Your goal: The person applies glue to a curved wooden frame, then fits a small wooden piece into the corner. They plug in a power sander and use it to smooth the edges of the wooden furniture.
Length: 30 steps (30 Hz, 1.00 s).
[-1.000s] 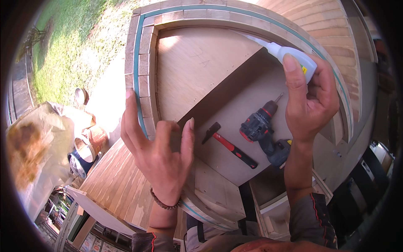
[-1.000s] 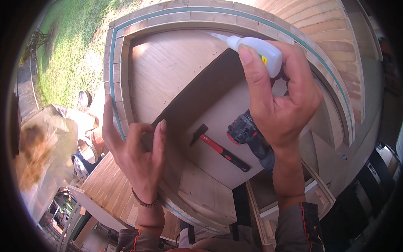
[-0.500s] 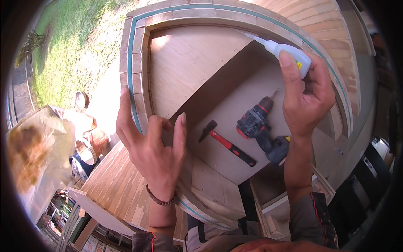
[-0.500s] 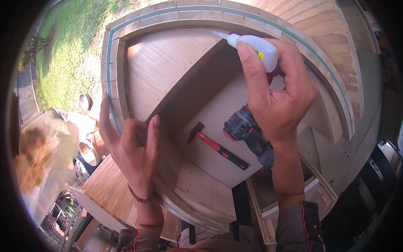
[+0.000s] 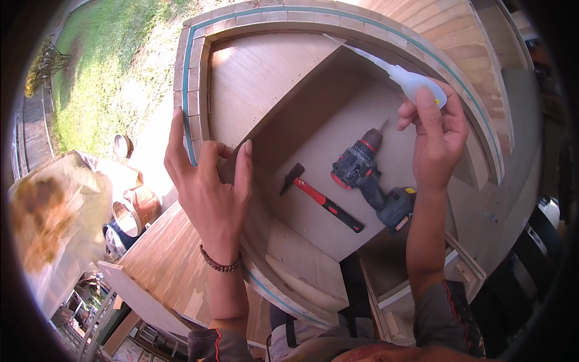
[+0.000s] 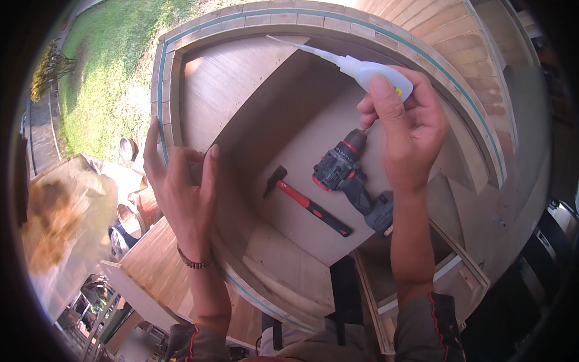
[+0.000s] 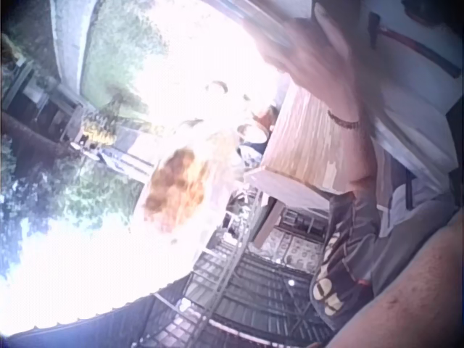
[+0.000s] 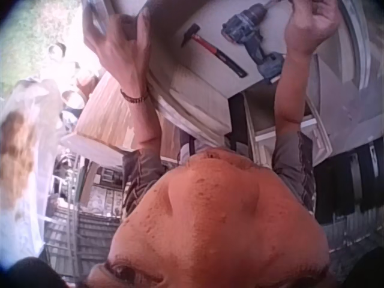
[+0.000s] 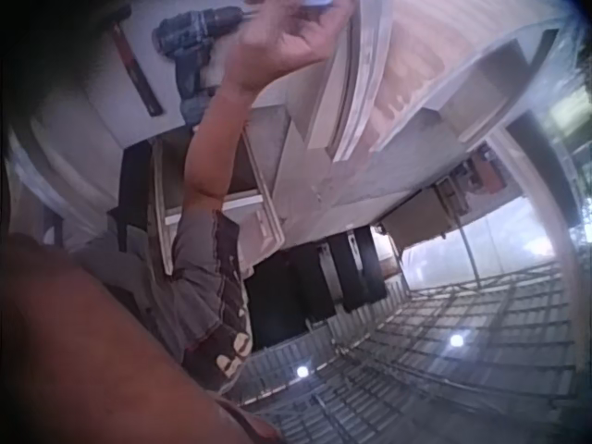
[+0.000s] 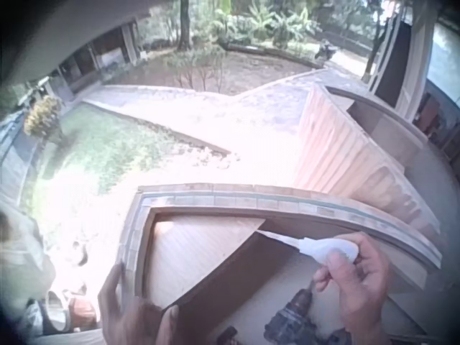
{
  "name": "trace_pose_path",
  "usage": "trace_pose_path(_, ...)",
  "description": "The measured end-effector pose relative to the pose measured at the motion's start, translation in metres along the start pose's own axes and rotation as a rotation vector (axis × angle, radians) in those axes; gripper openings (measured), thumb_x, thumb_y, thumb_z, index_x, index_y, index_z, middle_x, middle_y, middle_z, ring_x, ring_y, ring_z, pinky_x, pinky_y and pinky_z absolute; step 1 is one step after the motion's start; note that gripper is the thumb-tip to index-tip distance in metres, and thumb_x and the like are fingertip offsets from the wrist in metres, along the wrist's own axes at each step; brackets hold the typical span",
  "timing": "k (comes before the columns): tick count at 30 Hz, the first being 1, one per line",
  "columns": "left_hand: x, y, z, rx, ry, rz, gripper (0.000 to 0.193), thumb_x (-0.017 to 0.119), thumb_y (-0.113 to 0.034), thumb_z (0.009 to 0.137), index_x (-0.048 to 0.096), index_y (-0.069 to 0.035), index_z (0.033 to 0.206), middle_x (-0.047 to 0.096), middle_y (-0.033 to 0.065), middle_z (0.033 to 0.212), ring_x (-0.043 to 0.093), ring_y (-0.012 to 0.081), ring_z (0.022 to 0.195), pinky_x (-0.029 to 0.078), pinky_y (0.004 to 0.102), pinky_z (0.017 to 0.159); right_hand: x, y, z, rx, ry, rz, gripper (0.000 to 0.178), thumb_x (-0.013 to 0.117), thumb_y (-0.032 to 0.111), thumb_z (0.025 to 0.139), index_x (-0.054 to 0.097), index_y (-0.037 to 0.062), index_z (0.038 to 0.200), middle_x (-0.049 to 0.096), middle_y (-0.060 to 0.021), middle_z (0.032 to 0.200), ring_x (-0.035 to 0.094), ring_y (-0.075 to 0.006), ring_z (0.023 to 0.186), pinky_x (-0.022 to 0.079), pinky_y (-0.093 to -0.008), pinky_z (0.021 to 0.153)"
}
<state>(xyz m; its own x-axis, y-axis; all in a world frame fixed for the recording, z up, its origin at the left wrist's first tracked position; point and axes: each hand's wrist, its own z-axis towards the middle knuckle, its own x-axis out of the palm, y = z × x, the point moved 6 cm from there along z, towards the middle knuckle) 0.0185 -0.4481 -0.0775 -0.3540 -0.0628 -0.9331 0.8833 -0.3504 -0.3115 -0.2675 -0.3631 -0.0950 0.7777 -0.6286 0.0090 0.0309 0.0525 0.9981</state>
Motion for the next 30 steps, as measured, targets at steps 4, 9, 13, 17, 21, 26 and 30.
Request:
trace_pose_path(4,-0.002,-0.002,-0.003,0.062,-0.055,0.025,0.026,0.081,-0.027,0.087,0.073,-0.009,0.104,0.043,0.0167,0.155,0.046,0.0403,0.136,0.046,0.0479,0.106,-0.022,-0.012,-0.022,0.187,0.088,0.368,0.031,0.057,0.024,0.107,0.055,0.0013,0.128,0.068,-0.0149,0.094,0.062,-0.0165,0.074,0.053,-0.0312,0.068)
trace_pose_path(9,0.002,-0.001,-0.010,0.056,-0.026,0.086,0.041,0.078,-0.029,0.089,0.073,-0.015,0.127,0.041,0.0175,0.158,0.045,0.0380,0.139,0.047,0.0468,0.109,-0.052,-0.003,-0.065,0.290,0.139,0.653,0.032,0.052,0.027,0.109,0.050,0.0098,0.136,0.065,-0.0145,0.113,0.061,-0.0200,0.096,0.052,-0.0357,0.076)
trace_pose_path(13,0.007,-0.004,-0.014,0.111,-0.058,0.171,0.040,0.078,-0.030,0.088,0.073,-0.013,0.123,0.040,0.0189,0.159,0.044,0.0424,0.139,0.049,0.0467,0.107,-0.084,0.029,-0.098,0.307,0.120,0.788,0.029,0.053,0.028,0.109,0.053,0.0155,0.135,0.059,-0.0073,0.120,0.055,-0.0173,0.103,0.048,-0.0337,0.079)
trace_pose_path(17,0.004,-0.001,-0.020,0.132,-0.008,0.181,0.049,0.078,-0.035,0.086,0.071,-0.008,0.126,0.031,0.0214,0.163,0.036,0.0436,0.143,0.045,0.0506,0.107,-0.128,0.084,-0.117,0.225,0.172,0.901,0.032,0.057,0.028,0.107,0.054,0.0159,0.136,0.055,-0.0037,0.117,0.051,-0.0147,0.100,0.044,-0.0308,0.079)
trace_pose_path(21,0.001,-0.002,-0.029,0.126,0.097,0.282,0.060,0.079,-0.039,0.084,0.066,-0.004,0.132,0.022,0.0193,0.169,0.028,0.0442,0.151,0.045,0.0523,0.107,-0.185,0.151,-0.133,0.125,0.216,0.910,0.039,0.064,0.027,0.103,0.053,0.0131,0.138,0.055,-0.0044,0.117,0.051,-0.0136,0.098,0.043,-0.0291,0.078)
trace_pose_path(26,-0.003,-0.001,-0.040,0.093,0.238,0.296,0.066,0.078,-0.041,0.084,0.063,-0.005,0.138,0.018,0.0156,0.171,0.020,0.0452,0.155,0.049,0.0521,0.107,-0.254,0.208,-0.165,0.040,0.140,0.809,0.041,0.067,0.022,0.101,0.054,0.0109,0.138,0.059,-0.0083,0.123,0.054,-0.0154,0.100,0.047,-0.0299,0.082)
trace_pose_path(30,-0.003,0.014,-0.062,-0.005,0.431,0.371,0.064,0.073,-0.047,0.086,0.064,-0.008,0.137,0.019,0.0156,0.171,0.022,0.0362,0.156,0.044,0.0579,0.111,-0.292,0.219,-0.202,0.059,0.055,0.694,0.037,0.070,0.016,0.099,0.057,0.0096,0.133,0.064,-0.0119,0.121,0.065,-0.0205,0.103,0.055,-0.0329,0.088)
